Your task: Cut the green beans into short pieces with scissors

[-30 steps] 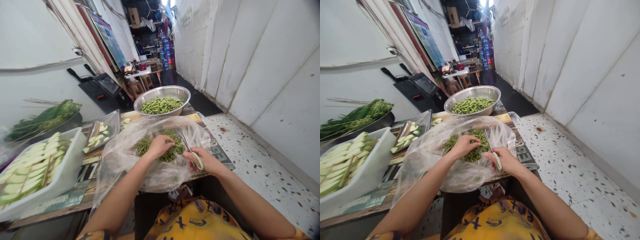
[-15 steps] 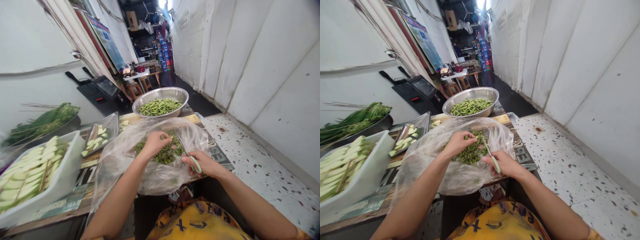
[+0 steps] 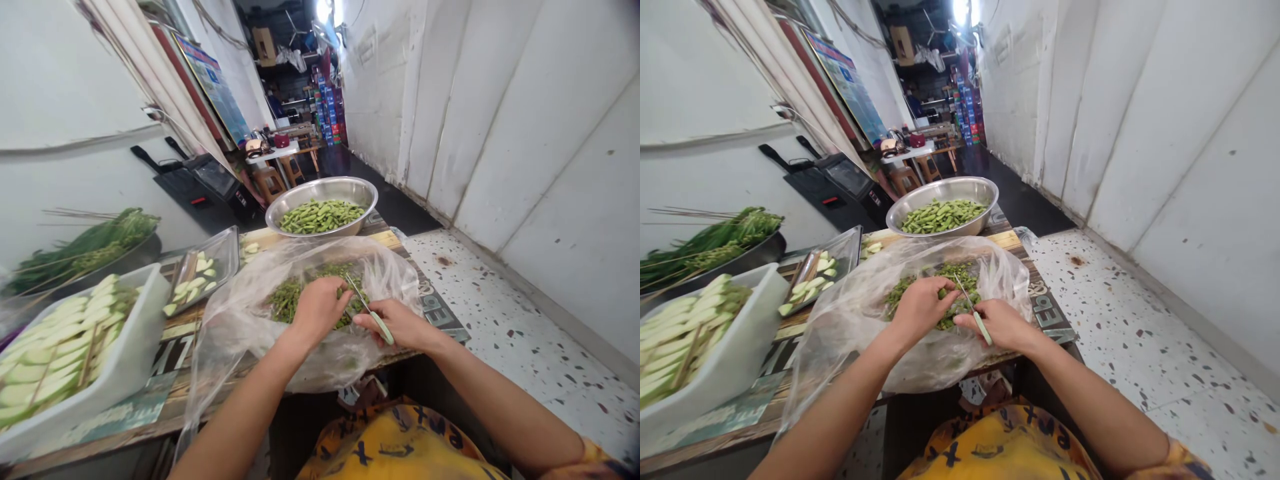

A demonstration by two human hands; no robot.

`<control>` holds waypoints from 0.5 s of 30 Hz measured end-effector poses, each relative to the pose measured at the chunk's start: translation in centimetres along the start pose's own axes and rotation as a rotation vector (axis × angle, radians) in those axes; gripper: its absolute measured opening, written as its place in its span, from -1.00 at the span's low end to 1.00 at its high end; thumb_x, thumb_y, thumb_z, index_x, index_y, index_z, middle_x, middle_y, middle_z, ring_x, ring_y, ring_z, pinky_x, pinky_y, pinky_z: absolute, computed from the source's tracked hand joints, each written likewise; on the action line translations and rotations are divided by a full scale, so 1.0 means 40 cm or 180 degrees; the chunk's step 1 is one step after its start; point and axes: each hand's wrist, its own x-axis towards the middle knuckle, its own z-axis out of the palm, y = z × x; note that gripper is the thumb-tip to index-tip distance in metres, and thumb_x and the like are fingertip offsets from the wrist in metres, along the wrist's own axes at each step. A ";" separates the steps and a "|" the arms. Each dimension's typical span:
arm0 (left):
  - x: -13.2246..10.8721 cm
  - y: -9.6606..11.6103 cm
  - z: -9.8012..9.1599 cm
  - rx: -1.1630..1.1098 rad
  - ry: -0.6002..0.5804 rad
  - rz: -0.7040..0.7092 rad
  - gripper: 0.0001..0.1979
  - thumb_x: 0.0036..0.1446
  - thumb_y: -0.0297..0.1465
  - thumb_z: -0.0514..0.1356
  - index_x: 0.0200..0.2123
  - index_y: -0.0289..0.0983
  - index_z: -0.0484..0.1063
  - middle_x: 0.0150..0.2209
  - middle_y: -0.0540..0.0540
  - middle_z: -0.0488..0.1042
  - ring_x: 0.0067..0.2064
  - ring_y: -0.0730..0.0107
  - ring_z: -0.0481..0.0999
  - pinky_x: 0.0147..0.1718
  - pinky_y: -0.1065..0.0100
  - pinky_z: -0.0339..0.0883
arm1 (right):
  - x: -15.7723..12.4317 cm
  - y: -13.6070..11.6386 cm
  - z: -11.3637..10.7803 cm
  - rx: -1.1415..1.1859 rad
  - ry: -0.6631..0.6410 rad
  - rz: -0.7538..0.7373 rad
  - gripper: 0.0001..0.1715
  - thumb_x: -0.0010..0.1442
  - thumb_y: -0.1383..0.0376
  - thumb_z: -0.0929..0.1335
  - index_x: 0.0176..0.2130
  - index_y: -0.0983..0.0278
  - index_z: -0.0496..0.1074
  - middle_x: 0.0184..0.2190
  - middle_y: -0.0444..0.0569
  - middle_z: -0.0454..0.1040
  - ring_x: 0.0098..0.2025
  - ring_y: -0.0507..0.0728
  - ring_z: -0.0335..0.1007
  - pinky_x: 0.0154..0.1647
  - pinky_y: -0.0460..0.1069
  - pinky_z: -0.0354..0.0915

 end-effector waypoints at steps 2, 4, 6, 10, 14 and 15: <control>0.001 0.001 -0.003 -0.0040 -0.0031 -0.0027 -0.79 0.10 -0.31 0.13 -0.35 -0.27 0.53 -0.31 -0.15 0.57 -0.24 0.20 0.50 -0.25 0.30 0.23 | 0.003 0.005 0.000 -0.0111 0.0095 -0.0096 -0.44 0.11 -0.11 0.29 -0.56 0.30 0.25 -0.69 -0.13 0.32 -0.65 0.00 0.28 -0.63 -0.13 0.16; 0.003 -0.001 -0.008 -0.0144 -0.0134 -0.0099 -0.78 0.09 -0.29 0.13 -0.40 -0.28 0.52 -0.37 -0.14 0.56 -0.30 0.23 0.49 -0.30 0.32 0.21 | 0.007 0.012 0.001 -0.0130 0.0170 -0.0090 -0.43 0.10 -0.10 0.31 -0.60 0.30 0.24 -0.72 -0.14 0.29 -0.68 0.00 0.26 -0.63 -0.12 0.14; 0.005 -0.005 -0.013 -0.0313 -0.0261 -0.0227 -0.77 0.07 -0.27 0.15 -0.45 -0.28 0.51 -0.45 -0.10 0.53 -0.38 0.29 0.46 -0.37 0.34 0.19 | 0.011 0.019 0.004 0.0010 0.0200 -0.0057 -0.44 0.09 -0.08 0.32 -0.61 0.29 0.23 -0.73 -0.16 0.27 -0.71 -0.01 0.23 -0.66 -0.12 0.12; 0.003 -0.019 -0.012 -0.0954 -0.0262 -0.0422 -0.79 0.01 -0.27 0.18 -0.49 -0.28 0.50 -0.50 -0.04 0.50 -0.44 0.38 0.41 -0.41 0.39 0.18 | 0.011 0.025 0.003 0.0421 0.0163 0.0032 -0.50 0.09 -0.05 0.33 -0.55 0.29 0.24 -0.73 -0.19 0.26 -0.73 -0.03 0.18 -0.71 -0.14 0.07; 0.003 -0.038 -0.008 -0.2365 -0.0435 -0.1045 -0.78 -0.04 -0.24 0.22 -0.46 -0.31 0.45 -0.58 0.01 0.39 -0.60 0.55 0.24 -0.63 0.49 0.05 | -0.002 0.011 -0.009 0.0833 -0.0050 0.0054 -0.52 0.08 -0.08 0.32 -0.44 0.29 0.27 -0.63 -0.16 0.33 -0.66 -0.01 0.23 -0.70 -0.13 0.16; 0.005 -0.044 -0.010 -0.2865 -0.0620 -0.1245 -0.77 -0.04 -0.24 0.22 -0.47 -0.32 0.42 -0.59 0.03 0.35 -0.65 0.61 0.17 -0.69 0.52 -0.04 | -0.006 0.007 -0.012 0.0900 -0.0060 0.0043 -0.50 0.08 -0.09 0.32 -0.44 0.30 0.27 -0.61 -0.14 0.34 -0.64 0.00 0.25 -0.69 -0.13 0.18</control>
